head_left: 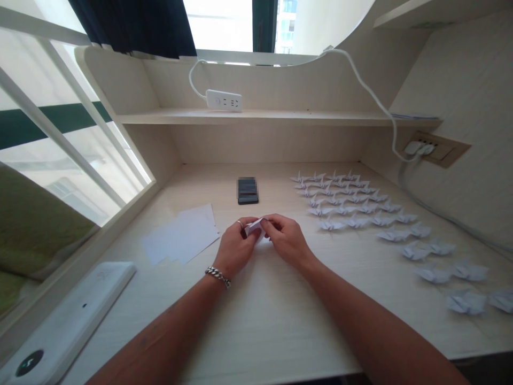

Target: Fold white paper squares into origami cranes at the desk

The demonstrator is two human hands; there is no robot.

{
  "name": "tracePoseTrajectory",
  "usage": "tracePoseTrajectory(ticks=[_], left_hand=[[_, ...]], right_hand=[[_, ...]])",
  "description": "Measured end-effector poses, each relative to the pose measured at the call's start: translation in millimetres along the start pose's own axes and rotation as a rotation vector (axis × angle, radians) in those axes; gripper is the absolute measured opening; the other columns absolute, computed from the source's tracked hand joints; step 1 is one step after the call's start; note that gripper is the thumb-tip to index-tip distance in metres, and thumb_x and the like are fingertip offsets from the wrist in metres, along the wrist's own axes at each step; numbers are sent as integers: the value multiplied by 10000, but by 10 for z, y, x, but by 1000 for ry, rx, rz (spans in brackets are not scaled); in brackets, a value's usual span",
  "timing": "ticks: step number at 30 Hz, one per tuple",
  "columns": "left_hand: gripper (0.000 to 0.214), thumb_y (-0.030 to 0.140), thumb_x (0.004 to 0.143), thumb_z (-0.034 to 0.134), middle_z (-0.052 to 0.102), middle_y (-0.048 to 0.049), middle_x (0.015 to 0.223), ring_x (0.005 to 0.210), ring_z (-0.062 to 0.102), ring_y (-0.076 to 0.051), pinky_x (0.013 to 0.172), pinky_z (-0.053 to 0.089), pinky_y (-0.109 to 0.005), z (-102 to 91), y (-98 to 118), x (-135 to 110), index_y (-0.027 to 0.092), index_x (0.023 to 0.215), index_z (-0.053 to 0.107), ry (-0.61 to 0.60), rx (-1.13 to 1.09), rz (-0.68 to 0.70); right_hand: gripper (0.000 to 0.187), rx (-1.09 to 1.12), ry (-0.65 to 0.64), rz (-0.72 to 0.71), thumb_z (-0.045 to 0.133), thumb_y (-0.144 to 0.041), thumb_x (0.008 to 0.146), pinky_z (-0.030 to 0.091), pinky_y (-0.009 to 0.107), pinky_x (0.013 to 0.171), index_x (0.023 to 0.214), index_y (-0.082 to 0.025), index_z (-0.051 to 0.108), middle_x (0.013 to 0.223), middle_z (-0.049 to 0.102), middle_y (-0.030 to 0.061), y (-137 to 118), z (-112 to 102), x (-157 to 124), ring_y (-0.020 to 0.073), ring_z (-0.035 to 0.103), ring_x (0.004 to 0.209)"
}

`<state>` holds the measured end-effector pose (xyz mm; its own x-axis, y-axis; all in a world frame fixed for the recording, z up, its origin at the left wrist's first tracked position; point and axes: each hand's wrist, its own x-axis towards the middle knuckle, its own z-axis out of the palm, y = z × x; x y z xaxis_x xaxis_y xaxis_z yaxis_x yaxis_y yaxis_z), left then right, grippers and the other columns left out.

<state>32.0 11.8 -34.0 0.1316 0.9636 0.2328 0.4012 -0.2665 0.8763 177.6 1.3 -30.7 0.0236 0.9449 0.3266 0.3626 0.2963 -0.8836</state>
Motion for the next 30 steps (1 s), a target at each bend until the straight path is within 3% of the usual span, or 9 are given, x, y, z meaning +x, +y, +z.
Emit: tracePoseTrajectory(ticks=[6, 11, 14, 20, 30], left_hand=[[334, 404, 787, 631, 727, -80, 922, 819, 660, -185, 735, 501, -288, -21, 19, -5, 146, 997, 669, -5, -79, -17], [420, 503, 776, 631, 660, -26, 707, 584, 571, -126, 546, 446, -236, -38, 17, -2, 126, 961, 656, -45, -203, -63], [430, 525, 771, 630, 632, -17, 709, 548, 532, -102, 528, 435, -228, -46, 53, -14, 125, 927, 638, -74, -316, -101], [455, 539, 763, 629, 592, 1, 650, 523, 500, -96, 498, 393, -217, -47, 148, -38, 117, 933, 631, -113, -392, -131], [299, 445, 807, 598, 567, 24, 586, 516, 486, -98, 497, 362, -209, -54, 118, -35, 146, 795, 594, -153, -339, -109]], right_hand=[[325, 245, -105, 139, 611, -433, 801, 485, 244, 546, 934, -149, 696, 754, 678, 47, 41, -15, 29, 131, 583, 602], [333, 458, -153, 254, 677, -456, 736, 467, 229, 524, 880, -158, 712, 753, 668, 40, -16, -60, 27, 126, 587, 625], [322, 545, -159, 296, 667, -463, 742, 448, 221, 510, 836, -158, 718, 736, 656, 37, -41, -73, 28, 121, 588, 620], [323, 525, -180, 302, 722, -431, 692, 419, 213, 507, 875, -165, 735, 670, 644, 20, 10, -56, 33, 109, 565, 589], [329, 482, -206, 241, 739, -400, 686, 413, 225, 524, 930, -181, 754, 680, 670, 12, 76, -65, 37, 87, 516, 554]])
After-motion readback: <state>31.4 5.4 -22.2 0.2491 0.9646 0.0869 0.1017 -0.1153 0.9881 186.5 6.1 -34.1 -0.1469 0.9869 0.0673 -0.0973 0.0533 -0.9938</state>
